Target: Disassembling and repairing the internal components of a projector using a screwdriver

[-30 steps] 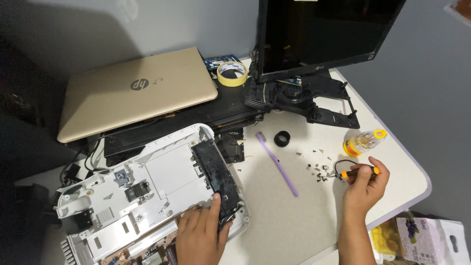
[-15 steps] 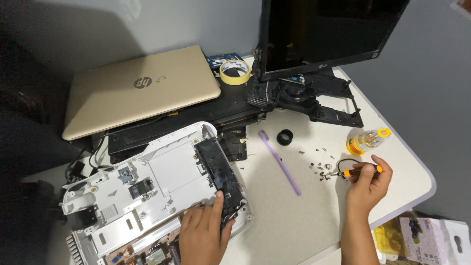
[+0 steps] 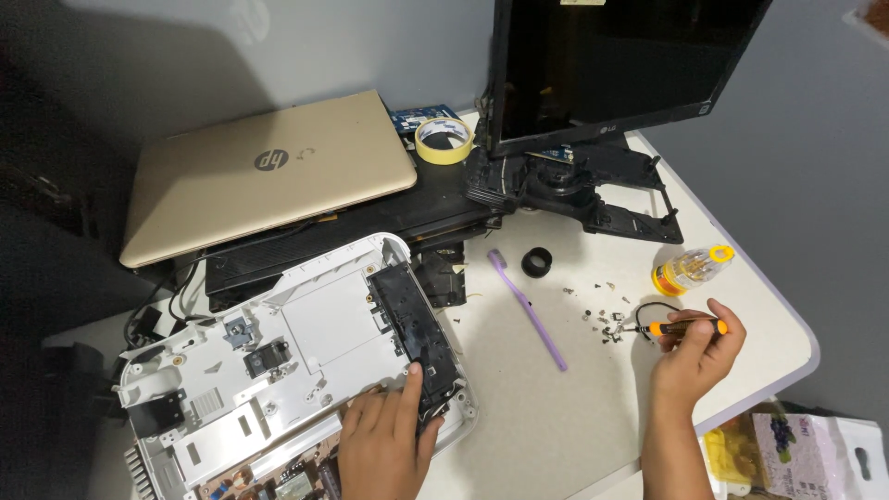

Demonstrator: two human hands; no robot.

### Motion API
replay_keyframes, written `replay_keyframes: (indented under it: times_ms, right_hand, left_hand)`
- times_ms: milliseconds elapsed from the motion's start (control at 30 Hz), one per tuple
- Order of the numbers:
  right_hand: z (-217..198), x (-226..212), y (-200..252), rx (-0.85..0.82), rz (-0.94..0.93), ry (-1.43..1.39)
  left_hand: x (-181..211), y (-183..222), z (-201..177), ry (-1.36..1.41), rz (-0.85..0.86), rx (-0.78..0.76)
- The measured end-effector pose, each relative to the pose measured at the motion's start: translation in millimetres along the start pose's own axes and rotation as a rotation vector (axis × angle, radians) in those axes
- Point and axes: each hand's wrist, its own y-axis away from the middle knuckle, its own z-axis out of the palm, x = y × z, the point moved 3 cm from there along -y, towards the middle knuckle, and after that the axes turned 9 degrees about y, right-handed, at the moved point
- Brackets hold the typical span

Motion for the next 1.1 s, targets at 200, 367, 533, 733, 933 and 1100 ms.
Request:
replay_keyframes:
  times_ms: [200, 367, 533, 733, 933, 1100]
  right_hand:
    - [-1.4, 2.2, 0.2, 0.011, -0.036, -0.002]
    - [-2.3, 5.1, 0.3, 0.023, -0.034, -0.052]
    - [-4.3, 9.3, 0.4, 0.067, -0.133, -0.135]
    - [-2.4, 18.3, 0.1, 0.034, -0.126, -0.162]
    - [-2.1, 14.6, 12.3, 0.059, -0.023, -0.258]
    - [7.4, -68.8, 53.0, -0.008, -0.031, -0.289]
  left_hand:
    - [-0.4, 1.2, 1.3, -0.008, -0.004, -0.011]
    - [0.1, 1.1, 1.0, -0.008, -0.003, -0.009]
    - [0.4, -1.3, -1.0, 0.007, 0.012, 0.01]
    - [0.3, 0.7, 0.0, -0.008, -0.014, -0.02]
    - [-2.5, 6.9, 8.3, -0.029, -0.009, 0.01]
    - [-3.7, 9.4, 2.1, 0.128, -0.158, -0.14]
